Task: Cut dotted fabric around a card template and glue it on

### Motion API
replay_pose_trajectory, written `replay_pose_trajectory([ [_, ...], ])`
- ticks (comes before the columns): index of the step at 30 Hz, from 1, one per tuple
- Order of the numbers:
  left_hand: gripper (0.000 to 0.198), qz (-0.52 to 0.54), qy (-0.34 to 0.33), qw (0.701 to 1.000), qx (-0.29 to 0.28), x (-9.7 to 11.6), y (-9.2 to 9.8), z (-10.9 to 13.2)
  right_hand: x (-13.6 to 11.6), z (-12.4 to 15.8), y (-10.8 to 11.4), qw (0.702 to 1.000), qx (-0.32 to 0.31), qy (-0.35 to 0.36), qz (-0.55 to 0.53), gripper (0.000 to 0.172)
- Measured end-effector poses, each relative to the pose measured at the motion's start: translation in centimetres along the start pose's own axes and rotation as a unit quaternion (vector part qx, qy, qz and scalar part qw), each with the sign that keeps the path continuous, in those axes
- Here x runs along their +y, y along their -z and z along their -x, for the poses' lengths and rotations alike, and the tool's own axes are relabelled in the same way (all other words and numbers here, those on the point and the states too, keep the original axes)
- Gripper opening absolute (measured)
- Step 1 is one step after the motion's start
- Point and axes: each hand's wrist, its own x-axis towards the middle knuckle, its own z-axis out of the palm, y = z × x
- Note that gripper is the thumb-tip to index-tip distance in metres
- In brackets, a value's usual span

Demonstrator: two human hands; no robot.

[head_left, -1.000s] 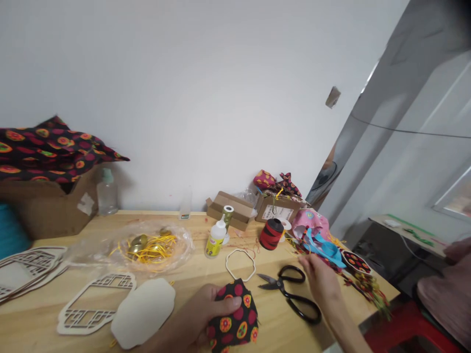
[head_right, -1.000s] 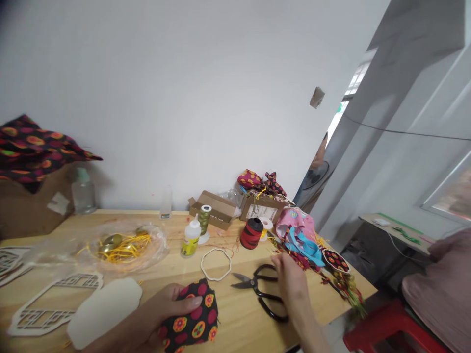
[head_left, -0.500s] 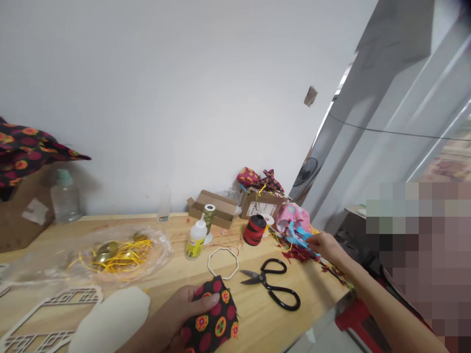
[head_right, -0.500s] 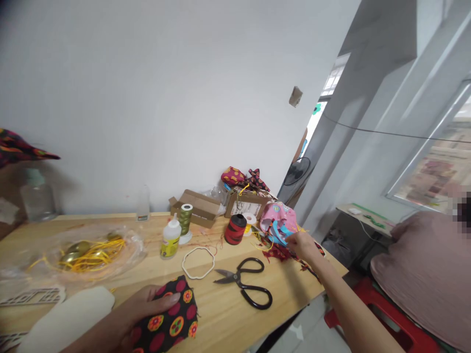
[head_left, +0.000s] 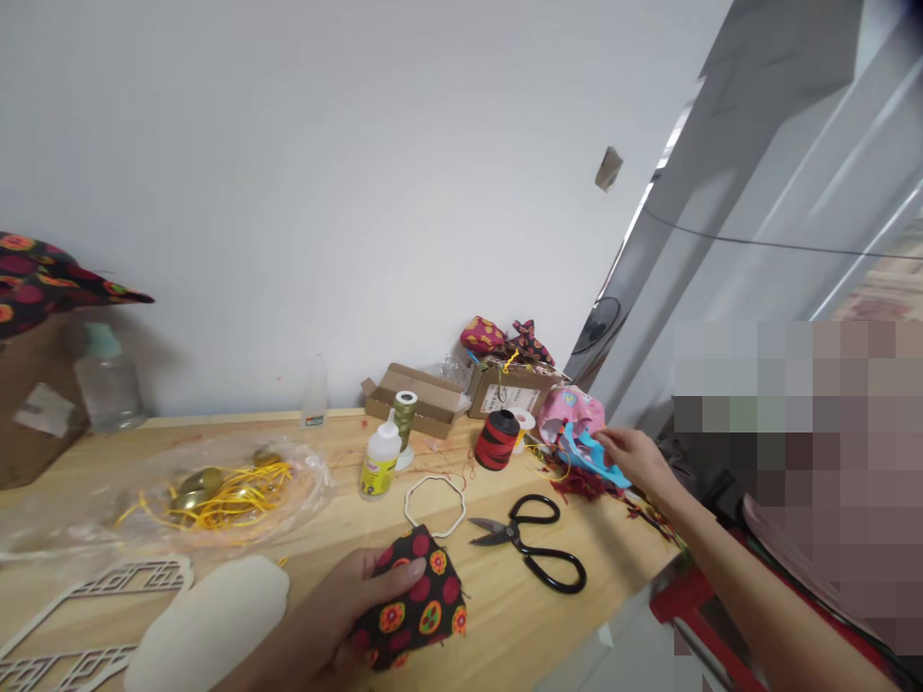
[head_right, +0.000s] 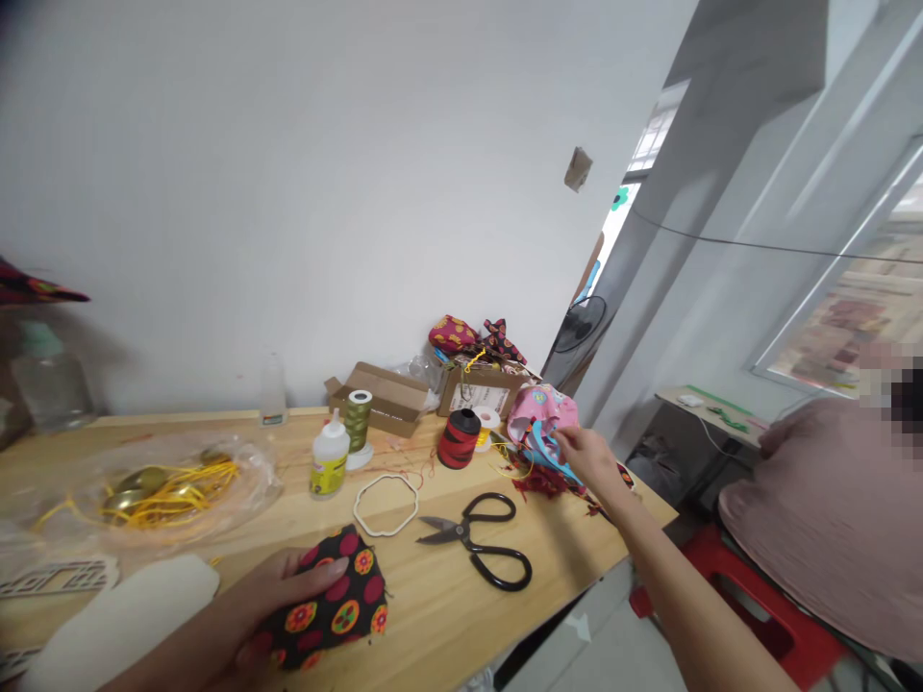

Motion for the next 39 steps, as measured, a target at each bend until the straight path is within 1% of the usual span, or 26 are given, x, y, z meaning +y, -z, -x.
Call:
replay_pose_trajectory([
  [1,0.031,0.000,-0.003,1.000,-0.002,0.0,0.0,0.0,-1.0,1.0,-1.0,0.999,-0.005,0.006,-0.036,0.042],
  [3,0.032,-0.002,-0.008,1.000,-0.011,-0.1,0.0,0.0,-3.3,3.8,-3.9,0.992,-0.044,0.028,-0.118,0.055],
  [4,0.033,-0.001,-0.012,1.000,-0.014,-0.2,0.0,-0.1,-4.5,5.5,-5.7,0.984,-0.073,0.037,-0.157,0.060],
  [5,0.033,0.002,-0.017,1.000,-0.018,-0.3,0.1,-0.2,-5.8,7.3,-7.6,0.970,-0.115,0.042,-0.213,0.064],
  [6,0.033,0.007,-0.026,0.999,-0.021,-0.5,0.2,-0.4,-7.0,9.0,-9.5,0.923,-0.182,0.026,-0.339,0.066],
  [7,0.033,0.011,-0.035,0.999,-0.022,-0.7,0.4,-0.5,-8.1,10.5,-11.2,0.867,-0.246,0.016,-0.434,0.066],
  [8,0.033,0.012,-0.041,0.999,-0.021,-0.8,0.6,-0.7,-9.1,11.7,-12.7,0.818,-0.291,0.013,-0.496,0.064],
  [9,0.033,0.014,-0.050,0.998,-0.019,-1.0,0.7,-0.9,-9.9,12.6,-13.8,0.788,-0.314,0.008,-0.529,0.060],
  [10,0.033,0.016,-0.059,0.998,-0.015,-1.0,0.9,-1.0,-10.5,13.0,-14.5,0.777,-0.303,-0.012,-0.551,0.049],
  [11,0.032,0.017,-0.068,0.997,-0.010,-1.1,1.0,-1.1,-11.0,13.2,-14.7,0.779,-0.278,-0.029,-0.561,0.039],
  [12,0.032,0.019,-0.079,0.997,-0.008,-1.0,1.1,-1.1,-11.3,13.0,-14.6,0.790,-0.241,-0.045,-0.561,0.032],
  [13,0.031,0.024,-0.093,0.995,-0.012,-1.0,1.1,-1.2,-11.6,12.8,-14.1,0.805,-0.200,-0.056,-0.555,0.028],
  [15,0.031,0.033,-0.124,0.991,-0.031,-0.8,1.1,-1.1,-11.8,12.1,-12.7,0.838,-0.133,-0.052,-0.526,0.026],
  [17,0.032,0.041,-0.140,0.988,-0.041,-0.6,0.9,-1.0,-12.1,11.7,-11.5,0.862,-0.098,-0.043,-0.495,0.027],
  [18,0.033,0.043,-0.137,0.989,-0.037,-0.5,0.9,-1.0,-12.2,11.7,-11.1,0.869,-0.094,-0.042,-0.484,0.028],
  [20,0.036,0.041,-0.123,0.992,-0.010,-0.4,0.8,-1.0,-12.4,12.0,-11.0,0.873,-0.106,-0.044,-0.474,0.031],
  [23,0.043,0.033,-0.126,0.991,0.037,-0.5,1.0,-1.2,-12.4,12.6,-11.9,0.868,-0.144,-0.051,-0.473,0.036],
  [24,0.043,0.029,-0.132,0.990,0.048,-0.5,1.1,-1.2,-12.3,12.7,-12.3,0.864,-0.154,-0.053,-0.477,0.036],
  [27,0.033,0.015,-0.133,0.989,0.064,-0.6,1.1,-1.1,-11.7,13.0,-13.6,0.846,-0.181,-0.053,-0.499,0.034],
  [29,0.032,0.012,-0.125,0.990,0.066,-0.6,0.9,-0.8,-11.0,13.0,-14.3,0.837,-0.194,-0.049,-0.510,0.032],
  [32,0.037,0.029,-0.109,0.991,0.067,-0.4,0.3,-0.3,-10.2,13.0,-14.9,0.828,-0.205,-0.049,-0.519,0.030],
  [36,0.043,0.072,-0.091,0.992,0.042,0.0,-0.3,0.1,-10.0,13.1,-15.2,0.807,-0.225,-0.042,-0.545,0.030],
  [39,0.045,0.084,-0.081,0.993,0.021,0.0,-0.3,0.0,-10.0,13.2,-15.4,0.797,-0.224,-0.040,-0.559,0.031],
])
